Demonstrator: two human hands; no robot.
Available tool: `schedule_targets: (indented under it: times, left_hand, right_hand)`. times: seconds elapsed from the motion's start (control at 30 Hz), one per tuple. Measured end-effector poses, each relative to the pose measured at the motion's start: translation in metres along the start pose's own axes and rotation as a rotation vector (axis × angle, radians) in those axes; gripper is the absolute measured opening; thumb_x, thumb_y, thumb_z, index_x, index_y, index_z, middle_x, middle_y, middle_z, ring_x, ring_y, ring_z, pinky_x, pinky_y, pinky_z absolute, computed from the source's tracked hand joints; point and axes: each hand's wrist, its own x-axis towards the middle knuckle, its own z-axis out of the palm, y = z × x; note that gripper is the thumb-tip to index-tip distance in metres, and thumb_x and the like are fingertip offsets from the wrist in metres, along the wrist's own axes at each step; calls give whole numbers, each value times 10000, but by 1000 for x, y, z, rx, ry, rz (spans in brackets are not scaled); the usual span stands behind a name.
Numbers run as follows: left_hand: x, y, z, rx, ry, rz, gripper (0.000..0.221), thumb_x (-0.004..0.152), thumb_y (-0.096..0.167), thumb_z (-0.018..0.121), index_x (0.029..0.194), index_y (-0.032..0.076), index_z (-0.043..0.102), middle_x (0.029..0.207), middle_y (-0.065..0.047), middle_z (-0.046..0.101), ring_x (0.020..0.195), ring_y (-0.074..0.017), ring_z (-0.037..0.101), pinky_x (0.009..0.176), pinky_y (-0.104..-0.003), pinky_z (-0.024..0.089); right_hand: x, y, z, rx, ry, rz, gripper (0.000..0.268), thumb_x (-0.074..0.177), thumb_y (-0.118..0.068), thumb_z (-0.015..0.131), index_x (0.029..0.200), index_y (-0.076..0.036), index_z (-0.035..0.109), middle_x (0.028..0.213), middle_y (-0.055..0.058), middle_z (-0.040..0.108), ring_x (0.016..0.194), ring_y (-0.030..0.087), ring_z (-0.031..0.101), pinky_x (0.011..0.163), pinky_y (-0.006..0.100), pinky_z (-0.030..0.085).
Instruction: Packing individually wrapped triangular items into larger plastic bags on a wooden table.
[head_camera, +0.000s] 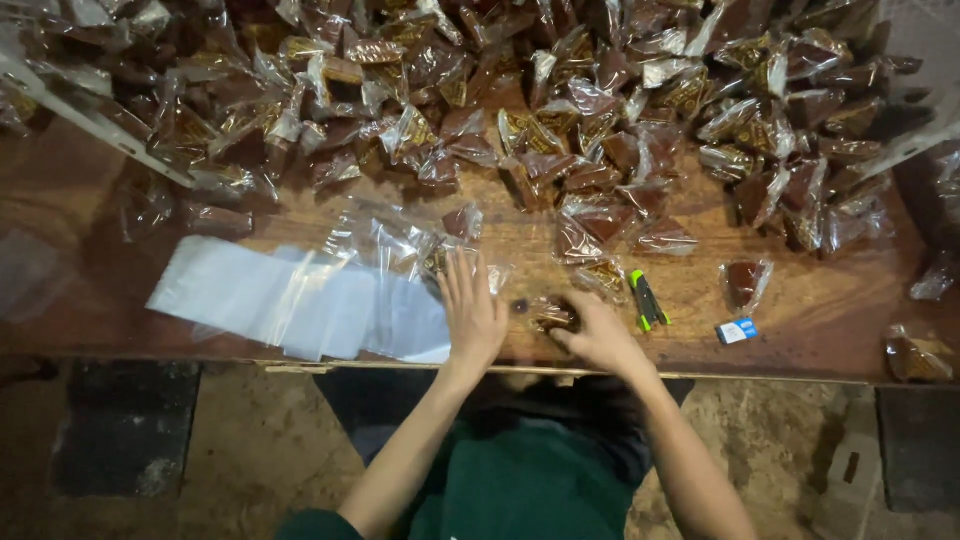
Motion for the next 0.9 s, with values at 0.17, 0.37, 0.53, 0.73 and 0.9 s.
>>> schedule_targets:
  times: [0.17, 0.37, 0.53, 0.73, 0.9]
  left_hand:
    - [2, 8, -7, -89, 6, -25, 483, 1047, 118, 449, 1524, 38, 447, 1658, -265, 227, 1546, -448, 125, 1225, -615, 54]
    - [1, 2, -25, -138, -72, -30, 638, 941, -42, 521, 1558, 52, 389, 1672, -266, 153, 1555, -441, 56, 1235, -593, 73]
    - [17, -19, -42, -198, -107, 11, 946, 835, 312, 797, 1615, 126, 295, 1678, -282, 75, 1542, -513, 16, 1215, -666, 28]
    - [47, -46, -60, -318, -394, -125, 1406, 534, 680, 921, 1603, 56, 255, 1564, -385, 238, 1494, -564, 200, 1230, -657, 160]
    - [52, -85, 17, 156, -339, 46, 833, 669, 504, 806, 1406, 289, 481, 1385, -110, 416, 1286, -331, 479, 1012, -483, 384]
  right_hand:
    - [19, -59, -19, 326, -30, 97, 864, 689, -185, 829, 1459, -308, 455, 1219, 221, 704, 1193, 456, 639, 994, 560, 492]
    - [52, -59, -9, 380, -67, 63, 1043, 651, -85, 855, 1528, -290, 329, 1250, 214, 656, 1158, 435, 658, 980, 546, 516]
    - [59, -73, -4, 351, -153, 57, 1163, 669, -91, 896, 1613, -229, 232, 1346, 323, 563, 1260, 457, 606, 1072, 559, 490]
    - [76, -53, 45, 478, -100, -45, 723, 777, -134, 748, 1474, -141, 558, 1463, 231, 544, 1396, 445, 467, 1170, 551, 352]
    - [123, -3, 129, 426, 238, 122, 281, 984, -457, 646, 961, -228, 807, 838, 61, 779, 857, 245, 759, 715, 388, 578]
